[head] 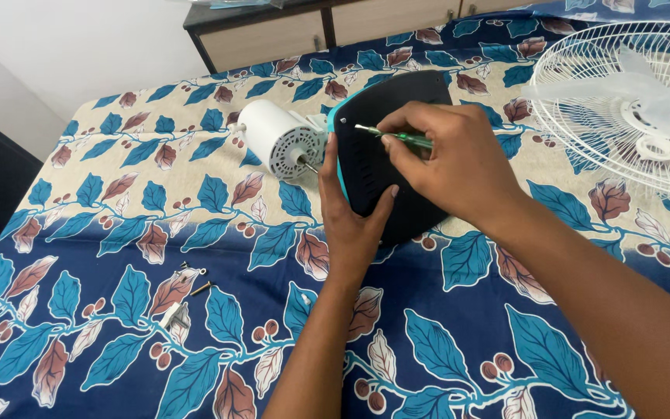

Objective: The person uses a screwdriver to tighten screws on the back of a teal fan base. Then they attach the white motor housing to the base, aligning and securing it by hand.

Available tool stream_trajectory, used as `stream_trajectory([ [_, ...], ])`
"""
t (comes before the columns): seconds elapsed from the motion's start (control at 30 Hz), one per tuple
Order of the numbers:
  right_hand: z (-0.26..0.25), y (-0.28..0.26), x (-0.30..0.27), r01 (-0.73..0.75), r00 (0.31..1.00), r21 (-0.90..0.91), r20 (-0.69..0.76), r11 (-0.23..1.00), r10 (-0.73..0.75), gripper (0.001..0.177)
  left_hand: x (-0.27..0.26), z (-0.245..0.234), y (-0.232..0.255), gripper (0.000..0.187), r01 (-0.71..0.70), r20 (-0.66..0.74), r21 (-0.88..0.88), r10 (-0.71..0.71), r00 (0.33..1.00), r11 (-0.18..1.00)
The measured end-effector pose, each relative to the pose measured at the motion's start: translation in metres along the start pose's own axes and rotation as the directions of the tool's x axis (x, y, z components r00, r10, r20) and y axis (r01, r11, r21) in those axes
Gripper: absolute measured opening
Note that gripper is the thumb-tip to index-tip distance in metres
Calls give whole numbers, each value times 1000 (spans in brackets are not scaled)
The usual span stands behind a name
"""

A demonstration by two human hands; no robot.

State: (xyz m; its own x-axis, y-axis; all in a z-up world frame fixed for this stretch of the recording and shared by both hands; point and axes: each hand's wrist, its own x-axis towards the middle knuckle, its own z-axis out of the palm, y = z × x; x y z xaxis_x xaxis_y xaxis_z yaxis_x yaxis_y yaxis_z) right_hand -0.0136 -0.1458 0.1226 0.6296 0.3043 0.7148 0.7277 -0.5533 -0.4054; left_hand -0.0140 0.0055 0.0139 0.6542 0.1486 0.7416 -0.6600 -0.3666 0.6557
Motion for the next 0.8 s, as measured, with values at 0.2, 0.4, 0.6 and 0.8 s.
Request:
stream_trajectory([
  [0.2, 5, 0, 13, 130, 991, -117, 12, 985, -130, 15, 0, -1, 1, 100, -29, 4, -10, 29, 1000, 1000],
  [0.4, 4, 3, 16, 106, 994, -120, 11, 987, -106, 17, 0, -1, 2, 101, 36, 8, -30, -36, 999, 999],
  [0.6, 6, 7, 16, 131, 991, -150, -9, 980, -134, 16, 0, -1, 1, 101, 22, 4, -22, -22, 1000, 1000],
  [0.8, 9, 7, 16, 139, 989, -147, -23, 979, -144, 13, 0, 0, 2, 101, 28, 3, -18, -28, 1000, 999],
])
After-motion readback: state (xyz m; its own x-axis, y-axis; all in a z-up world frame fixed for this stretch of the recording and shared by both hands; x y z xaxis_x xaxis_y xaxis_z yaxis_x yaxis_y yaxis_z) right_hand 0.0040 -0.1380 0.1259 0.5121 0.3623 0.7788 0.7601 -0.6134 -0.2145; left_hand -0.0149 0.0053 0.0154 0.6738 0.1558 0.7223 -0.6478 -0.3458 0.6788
